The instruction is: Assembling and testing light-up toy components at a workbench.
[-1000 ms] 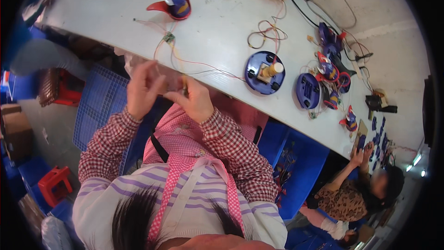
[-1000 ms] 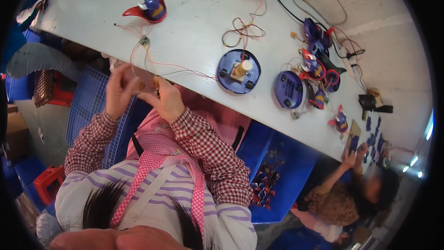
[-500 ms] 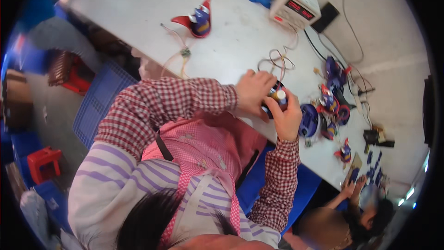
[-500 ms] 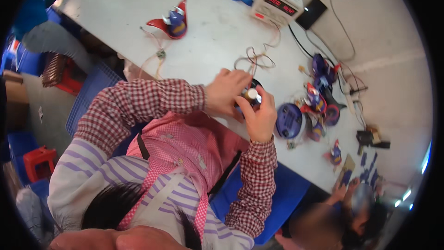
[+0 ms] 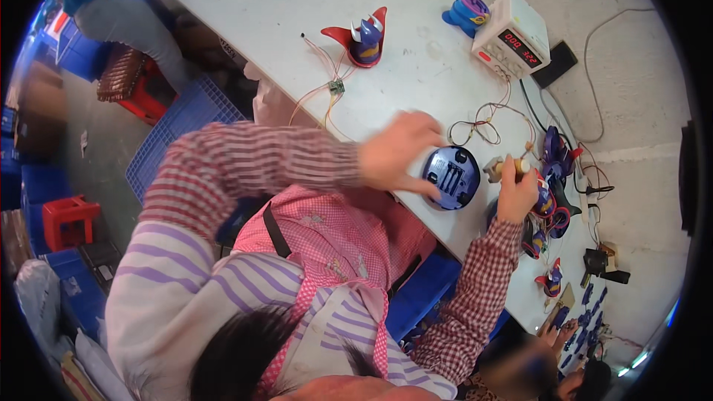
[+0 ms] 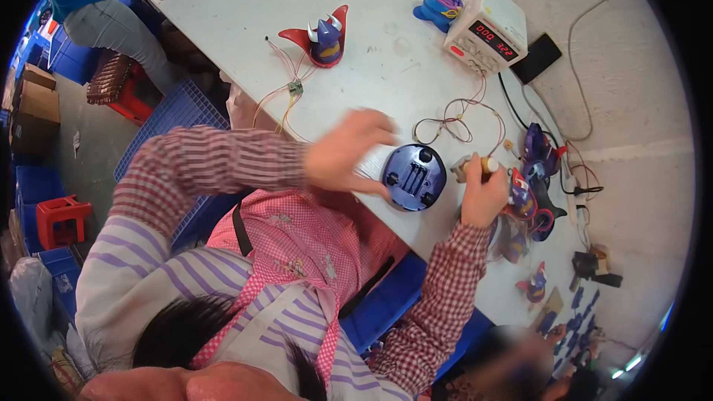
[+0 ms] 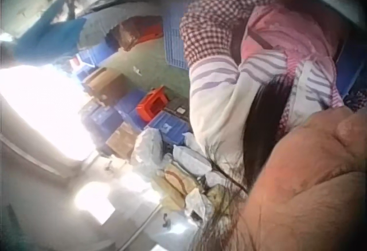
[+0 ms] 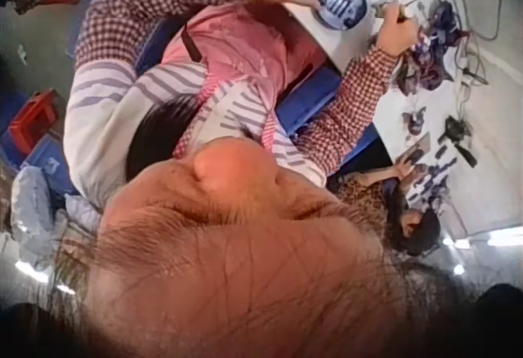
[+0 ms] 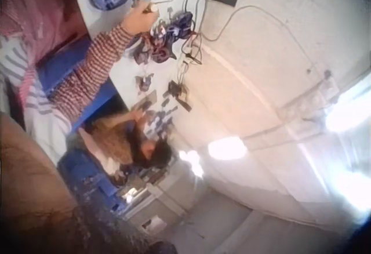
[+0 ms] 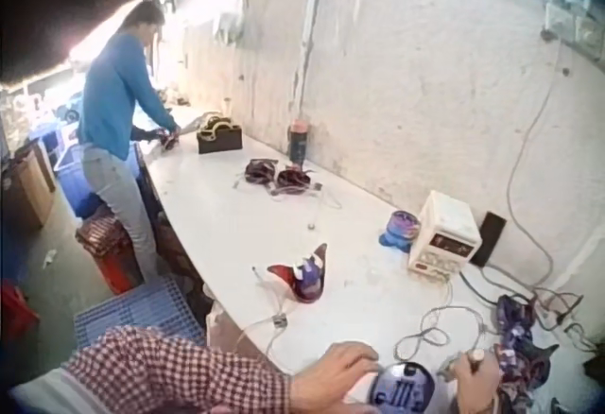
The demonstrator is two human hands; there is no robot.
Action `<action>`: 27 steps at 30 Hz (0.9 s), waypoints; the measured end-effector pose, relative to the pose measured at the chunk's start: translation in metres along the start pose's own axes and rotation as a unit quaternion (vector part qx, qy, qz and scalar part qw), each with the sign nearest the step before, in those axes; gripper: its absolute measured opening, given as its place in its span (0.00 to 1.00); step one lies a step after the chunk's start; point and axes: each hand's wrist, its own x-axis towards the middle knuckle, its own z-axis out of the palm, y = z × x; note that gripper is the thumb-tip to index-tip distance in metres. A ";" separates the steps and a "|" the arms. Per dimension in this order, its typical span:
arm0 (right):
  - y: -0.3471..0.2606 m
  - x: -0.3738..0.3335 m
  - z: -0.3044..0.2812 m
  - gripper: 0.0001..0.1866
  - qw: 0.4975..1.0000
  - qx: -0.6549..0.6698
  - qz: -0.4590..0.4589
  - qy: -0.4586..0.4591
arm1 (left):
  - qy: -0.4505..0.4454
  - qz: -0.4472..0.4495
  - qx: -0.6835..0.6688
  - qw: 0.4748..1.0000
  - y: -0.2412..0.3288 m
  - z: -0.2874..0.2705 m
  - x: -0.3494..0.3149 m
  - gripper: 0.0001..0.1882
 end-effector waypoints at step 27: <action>-0.136 -0.033 0.062 0.07 0.901 0.356 0.122 -0.217 | -0.077 -0.370 -0.467 0.800 -0.084 -0.096 0.034 0.24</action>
